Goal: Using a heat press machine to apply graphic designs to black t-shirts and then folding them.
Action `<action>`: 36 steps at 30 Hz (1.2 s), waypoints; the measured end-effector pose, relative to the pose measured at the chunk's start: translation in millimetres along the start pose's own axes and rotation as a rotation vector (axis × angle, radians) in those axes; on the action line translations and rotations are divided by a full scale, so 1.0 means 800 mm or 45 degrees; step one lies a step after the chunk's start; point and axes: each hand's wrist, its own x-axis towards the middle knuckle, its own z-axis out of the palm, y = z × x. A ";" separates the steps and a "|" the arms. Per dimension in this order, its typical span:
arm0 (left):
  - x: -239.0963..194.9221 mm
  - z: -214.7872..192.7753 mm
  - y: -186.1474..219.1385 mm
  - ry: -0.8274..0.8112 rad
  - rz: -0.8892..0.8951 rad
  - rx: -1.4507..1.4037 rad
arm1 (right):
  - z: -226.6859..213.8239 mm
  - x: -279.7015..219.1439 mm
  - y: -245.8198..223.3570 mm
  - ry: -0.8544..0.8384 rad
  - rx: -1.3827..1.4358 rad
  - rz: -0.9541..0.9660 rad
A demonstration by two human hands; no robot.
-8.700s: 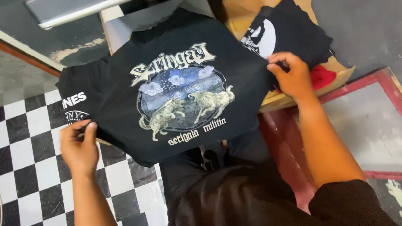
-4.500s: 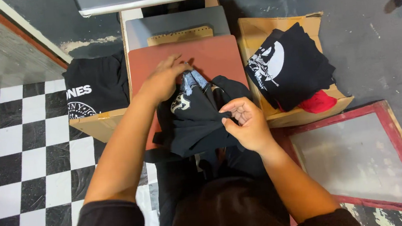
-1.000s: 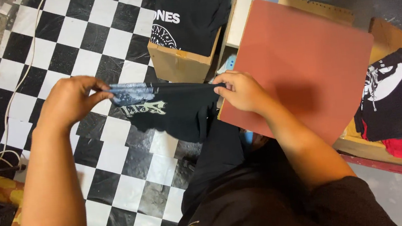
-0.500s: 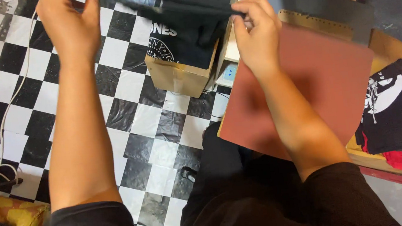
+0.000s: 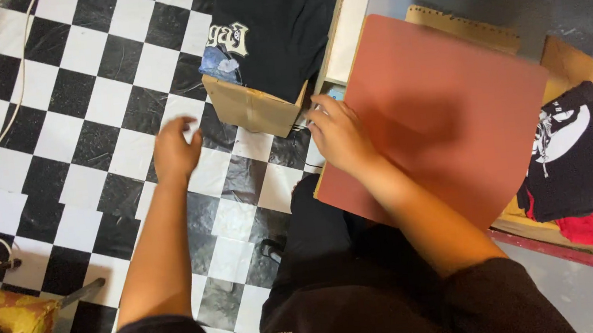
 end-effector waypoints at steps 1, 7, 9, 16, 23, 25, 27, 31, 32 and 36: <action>-0.017 0.010 -0.008 -0.002 0.007 0.000 | -0.008 -0.020 0.007 0.006 -0.002 0.004; -0.082 0.050 0.040 -0.284 0.025 -0.292 | -0.072 -0.128 0.032 0.148 0.116 0.313; -0.092 0.061 0.092 -0.355 0.021 -0.460 | -0.083 -0.170 0.055 0.150 -0.016 0.423; -0.113 0.098 0.244 -0.441 0.070 -0.568 | -0.123 -0.261 0.080 0.284 -0.136 0.566; -0.151 0.127 0.237 -0.532 -0.104 -0.506 | -0.160 -0.375 0.141 0.587 -0.300 0.775; -0.158 0.137 0.221 -0.508 -0.127 -0.539 | -0.164 -0.390 0.150 0.644 -0.165 0.860; -0.174 0.132 0.221 -0.600 -0.194 -0.516 | -0.166 -0.397 0.139 0.459 0.180 1.432; -0.186 0.108 0.255 -0.515 -0.194 -0.463 | -0.169 -0.413 0.140 0.527 0.135 1.210; -0.188 0.095 0.270 -0.522 -0.177 -0.430 | -0.181 -0.410 0.130 0.495 0.152 1.188; -0.201 0.092 0.270 -0.479 0.002 -0.393 | -0.205 -0.418 0.108 0.346 0.153 0.838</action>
